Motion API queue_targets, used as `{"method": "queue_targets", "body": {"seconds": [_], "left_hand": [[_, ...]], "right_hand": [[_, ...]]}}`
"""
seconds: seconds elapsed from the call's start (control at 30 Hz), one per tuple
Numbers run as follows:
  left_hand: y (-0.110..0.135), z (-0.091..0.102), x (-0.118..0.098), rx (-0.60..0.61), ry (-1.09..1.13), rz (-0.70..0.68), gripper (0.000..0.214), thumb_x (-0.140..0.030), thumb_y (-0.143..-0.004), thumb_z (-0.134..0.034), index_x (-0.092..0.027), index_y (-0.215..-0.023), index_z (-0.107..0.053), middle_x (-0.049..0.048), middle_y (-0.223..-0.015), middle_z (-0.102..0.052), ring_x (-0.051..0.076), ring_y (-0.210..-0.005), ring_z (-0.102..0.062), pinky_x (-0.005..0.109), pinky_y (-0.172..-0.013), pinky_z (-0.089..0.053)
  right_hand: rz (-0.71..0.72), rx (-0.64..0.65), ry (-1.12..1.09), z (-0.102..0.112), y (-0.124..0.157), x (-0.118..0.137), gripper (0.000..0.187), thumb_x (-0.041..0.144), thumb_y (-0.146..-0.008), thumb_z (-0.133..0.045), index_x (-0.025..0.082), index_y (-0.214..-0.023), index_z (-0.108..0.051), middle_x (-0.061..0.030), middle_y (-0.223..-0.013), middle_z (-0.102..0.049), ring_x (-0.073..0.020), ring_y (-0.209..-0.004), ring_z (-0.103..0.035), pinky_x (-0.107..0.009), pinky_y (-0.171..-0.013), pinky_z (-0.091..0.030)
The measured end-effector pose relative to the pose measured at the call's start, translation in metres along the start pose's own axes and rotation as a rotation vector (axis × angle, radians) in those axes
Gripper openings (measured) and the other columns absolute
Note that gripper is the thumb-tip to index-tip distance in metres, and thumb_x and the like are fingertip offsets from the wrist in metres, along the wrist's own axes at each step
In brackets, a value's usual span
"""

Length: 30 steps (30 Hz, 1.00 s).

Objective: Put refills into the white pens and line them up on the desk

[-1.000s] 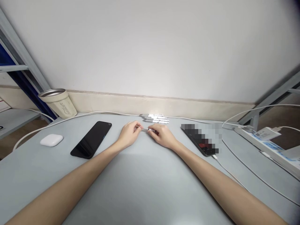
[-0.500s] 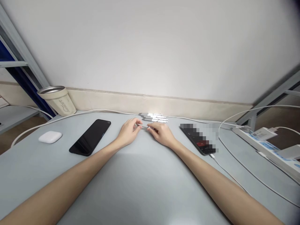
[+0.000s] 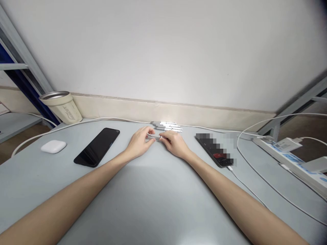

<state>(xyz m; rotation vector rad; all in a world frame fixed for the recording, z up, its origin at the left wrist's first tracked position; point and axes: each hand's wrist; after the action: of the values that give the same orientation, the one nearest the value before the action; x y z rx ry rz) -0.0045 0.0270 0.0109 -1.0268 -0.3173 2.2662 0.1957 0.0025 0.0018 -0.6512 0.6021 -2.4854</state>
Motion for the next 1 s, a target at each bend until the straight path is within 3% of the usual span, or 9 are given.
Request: {"method": "queue_targets", "body": {"seconds": [0.17,0.4,0.77,1.0], "left_hand": [[0.0,-0.003,0.004,-0.012,-0.021,0.12,0.033,-0.035,-0.076,-0.058,-0.023,-0.106,-0.05,0.0007,-0.097,-0.06,0.016,-0.08,-0.055,0.03,-0.074,-0.045],[0.0,-0.004,0.006,0.032,-0.049,0.094,0.021,-0.035,-0.08,-0.053,-0.023,-0.097,-0.053,-0.0006,-0.088,-0.062,0.017,-0.082,-0.056,0.03,-0.074,-0.042],[-0.001,-0.004,0.003,0.05,-0.072,0.076,0.017,-0.034,-0.083,-0.047,-0.022,-0.093,-0.055,0.0007,-0.084,-0.063,0.019,-0.087,-0.057,0.032,-0.077,-0.042],[0.0,-0.003,0.001,0.053,-0.063,0.084,0.017,-0.034,-0.082,-0.047,-0.022,-0.091,-0.056,0.0012,-0.083,-0.063,0.02,-0.086,-0.056,0.032,-0.075,-0.042]], "right_hand": [[-0.119,-0.082,-0.096,0.007,0.0,0.002,0.02,0.029,-0.092,-0.042,0.02,-0.098,-0.058,-0.0035,-0.079,-0.062,-0.0166,-0.07,-0.053,-0.027,-0.067,-0.041],[-0.275,-0.205,-0.344,0.011,-0.002,-0.01,0.022,0.038,-0.095,-0.036,0.021,-0.087,-0.048,0.0019,-0.07,-0.049,-0.012,-0.06,-0.043,-0.023,-0.059,-0.037],[-0.305,-0.323,-0.494,0.006,-0.001,-0.01,0.025,0.045,-0.095,-0.035,0.023,-0.092,-0.045,0.0014,-0.073,-0.049,-0.0121,-0.064,-0.045,-0.023,-0.061,-0.04],[-0.303,-0.235,-0.439,0.007,-0.003,-0.012,0.028,0.046,-0.095,-0.034,0.023,-0.087,-0.045,0.0025,-0.069,-0.048,-0.012,-0.059,-0.043,-0.023,-0.059,-0.039]]}}
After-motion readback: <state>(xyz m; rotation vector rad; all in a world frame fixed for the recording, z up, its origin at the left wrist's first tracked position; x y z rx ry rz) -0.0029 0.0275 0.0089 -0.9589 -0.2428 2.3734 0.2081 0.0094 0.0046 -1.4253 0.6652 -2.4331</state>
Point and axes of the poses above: each hand's wrist, its own y-axis away from the middle knuckle, its own z-axis out of the back of the hand, x = y × z
